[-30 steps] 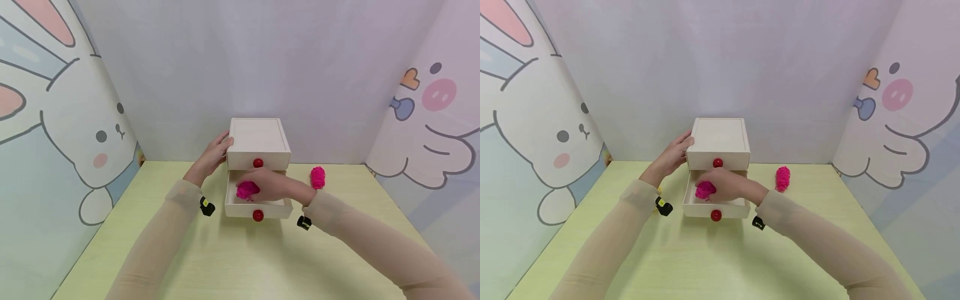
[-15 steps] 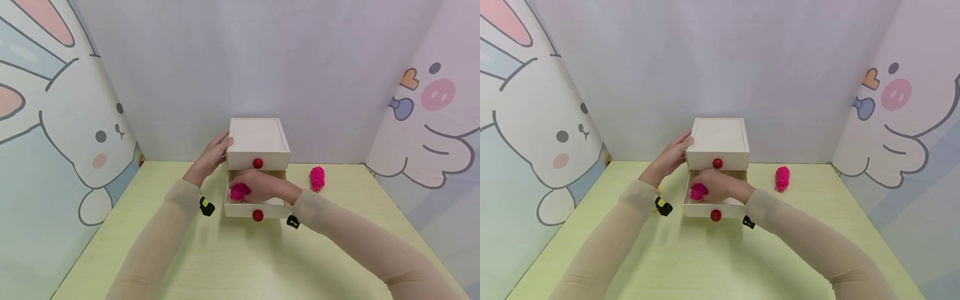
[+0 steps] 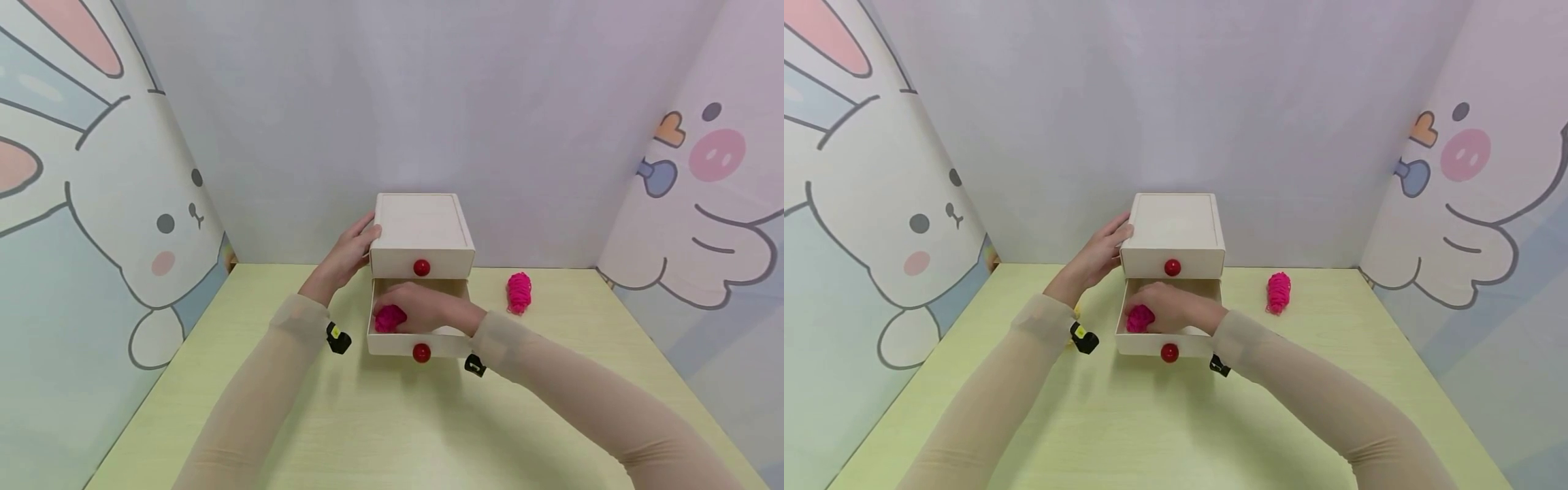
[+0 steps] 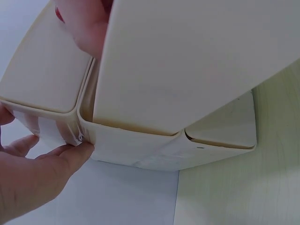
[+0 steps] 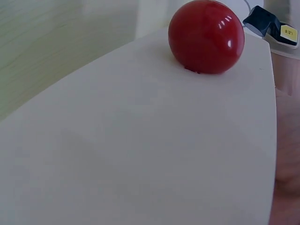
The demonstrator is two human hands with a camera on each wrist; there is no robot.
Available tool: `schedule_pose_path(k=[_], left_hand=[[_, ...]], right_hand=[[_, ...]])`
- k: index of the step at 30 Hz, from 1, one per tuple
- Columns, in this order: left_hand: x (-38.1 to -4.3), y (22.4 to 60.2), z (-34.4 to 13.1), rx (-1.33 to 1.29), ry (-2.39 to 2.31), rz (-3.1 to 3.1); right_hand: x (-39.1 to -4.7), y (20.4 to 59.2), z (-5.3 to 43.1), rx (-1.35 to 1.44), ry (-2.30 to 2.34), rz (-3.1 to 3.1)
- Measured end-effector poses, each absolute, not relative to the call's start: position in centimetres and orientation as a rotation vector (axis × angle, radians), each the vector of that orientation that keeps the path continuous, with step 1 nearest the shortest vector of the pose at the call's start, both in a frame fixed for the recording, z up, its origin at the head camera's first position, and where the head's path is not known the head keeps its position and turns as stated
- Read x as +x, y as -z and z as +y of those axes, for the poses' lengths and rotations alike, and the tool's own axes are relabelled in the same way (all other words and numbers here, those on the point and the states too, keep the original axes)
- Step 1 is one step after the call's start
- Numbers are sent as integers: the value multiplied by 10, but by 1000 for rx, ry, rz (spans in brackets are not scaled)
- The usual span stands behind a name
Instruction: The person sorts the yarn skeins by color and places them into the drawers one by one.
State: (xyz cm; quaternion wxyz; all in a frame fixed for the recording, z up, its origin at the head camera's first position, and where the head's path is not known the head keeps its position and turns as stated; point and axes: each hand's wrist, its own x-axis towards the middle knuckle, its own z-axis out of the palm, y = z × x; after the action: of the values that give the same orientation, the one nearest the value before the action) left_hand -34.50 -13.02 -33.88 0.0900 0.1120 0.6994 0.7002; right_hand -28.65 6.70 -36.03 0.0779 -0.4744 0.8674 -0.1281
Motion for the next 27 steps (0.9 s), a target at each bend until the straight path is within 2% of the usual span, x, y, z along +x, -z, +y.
schedule_pose_path(k=[15,21,27], left_hand=[[-345,340,-129,323,-2092,2072],[-346,339,-128,313,-2080,2096],[-346,341,-129,312,-2082,2088]], right_hand=[[-277,343,83,-1408,452,2563],[-270,324,108,-1429,544,2554],[-262,305,144,-1307,658,2596]])
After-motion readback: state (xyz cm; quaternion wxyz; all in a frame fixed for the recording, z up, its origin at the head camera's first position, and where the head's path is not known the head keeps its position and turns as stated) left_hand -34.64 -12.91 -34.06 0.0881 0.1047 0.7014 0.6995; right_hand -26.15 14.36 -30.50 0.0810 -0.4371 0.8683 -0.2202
